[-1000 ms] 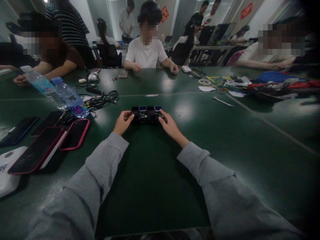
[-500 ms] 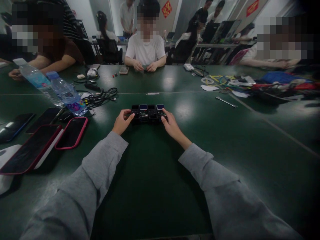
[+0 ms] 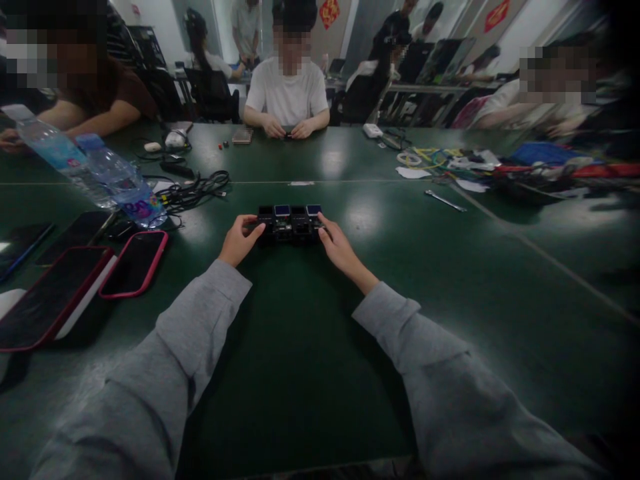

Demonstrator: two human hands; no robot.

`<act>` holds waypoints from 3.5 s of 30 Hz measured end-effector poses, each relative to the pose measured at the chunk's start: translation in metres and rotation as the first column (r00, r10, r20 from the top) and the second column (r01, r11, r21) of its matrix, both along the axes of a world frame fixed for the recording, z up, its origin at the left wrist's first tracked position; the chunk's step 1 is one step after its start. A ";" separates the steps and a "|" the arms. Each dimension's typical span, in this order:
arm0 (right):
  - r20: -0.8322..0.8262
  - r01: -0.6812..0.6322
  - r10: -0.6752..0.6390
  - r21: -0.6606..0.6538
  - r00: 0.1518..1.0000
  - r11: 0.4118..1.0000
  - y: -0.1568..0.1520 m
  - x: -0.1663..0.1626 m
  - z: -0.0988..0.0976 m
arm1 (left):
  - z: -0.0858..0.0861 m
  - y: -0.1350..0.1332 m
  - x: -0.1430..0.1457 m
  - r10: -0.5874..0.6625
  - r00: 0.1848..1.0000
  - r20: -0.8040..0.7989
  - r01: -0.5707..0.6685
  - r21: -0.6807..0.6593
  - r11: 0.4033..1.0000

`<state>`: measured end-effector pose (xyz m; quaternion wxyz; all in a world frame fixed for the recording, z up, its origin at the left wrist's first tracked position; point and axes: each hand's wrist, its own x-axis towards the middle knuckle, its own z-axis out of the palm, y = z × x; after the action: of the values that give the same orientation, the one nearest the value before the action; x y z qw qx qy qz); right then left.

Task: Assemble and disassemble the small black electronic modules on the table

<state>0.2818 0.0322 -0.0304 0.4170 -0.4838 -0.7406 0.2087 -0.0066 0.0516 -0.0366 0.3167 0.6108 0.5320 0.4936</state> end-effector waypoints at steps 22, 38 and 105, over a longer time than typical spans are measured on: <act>-0.045 0.090 -0.091 -0.011 0.995 0.996 0.000 -0.001 -0.004 | 0.005 -0.002 0.000 0.067 0.998 -0.001 -0.067 0.017 0.998; -0.132 0.100 -0.099 -0.002 0.986 0.995 0.000 -0.001 -0.003 | 0.005 -0.003 0.001 -0.008 1.000 0.003 0.007 0.038 0.999; -0.108 0.047 -0.042 0.038 0.993 0.998 -0.005 -0.005 0.005 | 0.006 -0.003 0.001 0.003 1.000 -0.026 -0.002 0.041 0.999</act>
<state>0.2767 0.0276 -0.0253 0.4705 -0.4796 -0.7103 0.2099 -0.0054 0.0485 -0.0308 0.2968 0.6229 0.5265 0.4968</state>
